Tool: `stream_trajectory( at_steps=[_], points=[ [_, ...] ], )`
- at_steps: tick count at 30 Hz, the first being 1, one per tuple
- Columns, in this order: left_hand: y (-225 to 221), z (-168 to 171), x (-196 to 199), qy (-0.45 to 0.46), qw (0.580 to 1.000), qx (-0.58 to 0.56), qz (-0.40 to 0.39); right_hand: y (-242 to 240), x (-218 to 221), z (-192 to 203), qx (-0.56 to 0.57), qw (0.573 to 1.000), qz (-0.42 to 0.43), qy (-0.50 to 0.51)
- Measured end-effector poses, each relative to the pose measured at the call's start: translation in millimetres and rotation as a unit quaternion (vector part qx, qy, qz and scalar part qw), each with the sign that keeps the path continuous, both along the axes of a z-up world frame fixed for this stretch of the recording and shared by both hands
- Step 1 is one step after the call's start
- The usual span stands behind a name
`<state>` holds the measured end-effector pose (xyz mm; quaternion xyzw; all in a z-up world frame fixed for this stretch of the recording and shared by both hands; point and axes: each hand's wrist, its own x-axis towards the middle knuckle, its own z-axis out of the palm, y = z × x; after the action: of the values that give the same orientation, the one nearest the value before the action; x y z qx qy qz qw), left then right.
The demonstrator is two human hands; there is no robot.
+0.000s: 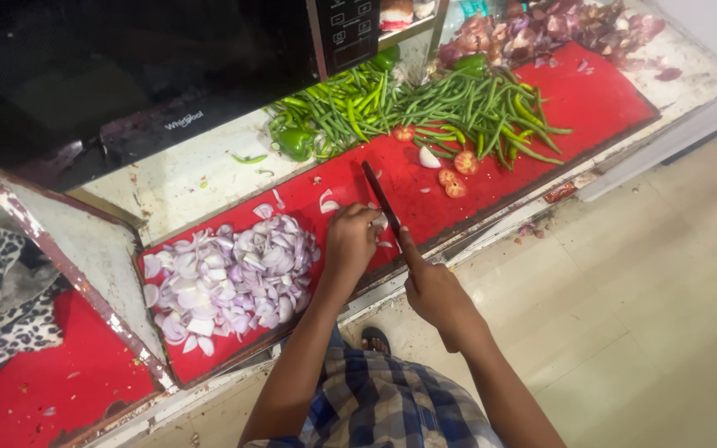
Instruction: The person chops onions with a large knife on a red cutting board next to a pile of green chilies and other vegetables.
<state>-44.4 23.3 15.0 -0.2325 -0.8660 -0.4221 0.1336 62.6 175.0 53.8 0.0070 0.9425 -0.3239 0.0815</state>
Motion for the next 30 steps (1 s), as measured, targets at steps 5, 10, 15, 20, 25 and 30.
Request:
stream_trajectory(
  at_steps=[5,10,15,20,25,30],
  points=[
    [2,0,2,0.025,0.999,-0.023,0.01,0,1,11,-0.027,0.999,-0.027,-0.032],
    [2,2,4,0.038,0.999,-0.025,0.01,-4,-1,14,-0.003,1.0,-0.012,-0.02],
    [3,4,3,0.013,1.0,-0.02,0.019,-17,4,7,0.014,0.999,-0.022,-0.031],
    [3,1,4,-0.023,0.999,-0.024,0.015,-28,22,-18,0.061,0.997,-0.038,0.008],
    [1,2,3,0.004,1.0,-0.005,0.011,-29,40,-31,0.1,0.995,-0.023,-0.011],
    [-2,10,11,0.029,0.999,0.016,-0.008,-14,7,-32,0.073,0.997,-0.02,0.008]
  ],
)
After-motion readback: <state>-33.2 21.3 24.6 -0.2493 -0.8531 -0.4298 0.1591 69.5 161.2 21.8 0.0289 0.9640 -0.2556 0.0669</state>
